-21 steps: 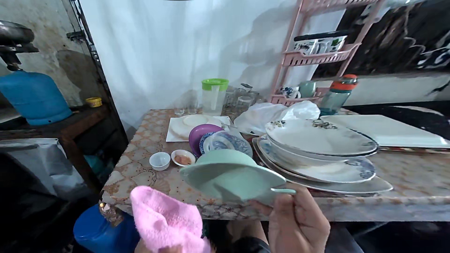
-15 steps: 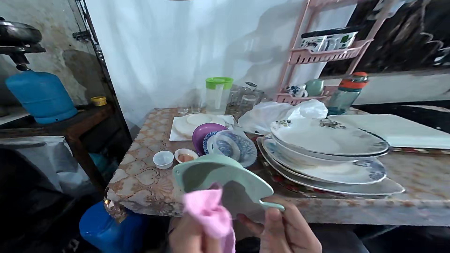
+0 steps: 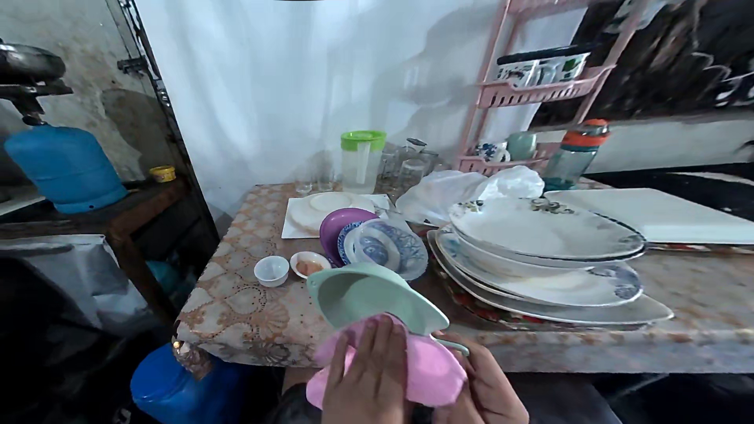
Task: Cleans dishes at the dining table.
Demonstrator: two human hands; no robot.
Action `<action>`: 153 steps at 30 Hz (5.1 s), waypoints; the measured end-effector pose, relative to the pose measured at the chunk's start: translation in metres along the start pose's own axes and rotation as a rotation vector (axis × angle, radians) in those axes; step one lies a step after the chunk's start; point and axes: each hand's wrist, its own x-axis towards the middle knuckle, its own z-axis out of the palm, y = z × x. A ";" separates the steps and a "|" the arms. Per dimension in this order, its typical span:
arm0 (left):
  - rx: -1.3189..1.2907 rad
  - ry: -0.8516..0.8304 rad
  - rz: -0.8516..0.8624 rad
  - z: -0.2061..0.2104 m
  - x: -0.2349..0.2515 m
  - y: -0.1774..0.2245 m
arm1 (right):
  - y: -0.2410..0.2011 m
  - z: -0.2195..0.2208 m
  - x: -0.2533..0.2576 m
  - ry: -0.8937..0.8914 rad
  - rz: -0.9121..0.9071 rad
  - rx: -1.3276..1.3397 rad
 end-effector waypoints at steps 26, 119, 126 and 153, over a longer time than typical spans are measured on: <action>0.255 -0.107 -0.196 0.008 0.023 -0.023 | 0.010 0.010 -0.035 0.030 0.175 -0.019; -0.536 -0.177 0.000 -0.023 0.013 -0.009 | -0.001 -0.003 -0.056 0.016 0.882 0.441; -0.551 0.179 0.080 -0.032 0.001 -0.052 | 0.011 -0.012 -0.070 0.090 0.911 0.564; -0.921 0.340 -0.317 0.019 -0.023 -0.027 | -0.024 0.000 -0.065 -0.472 0.226 -0.324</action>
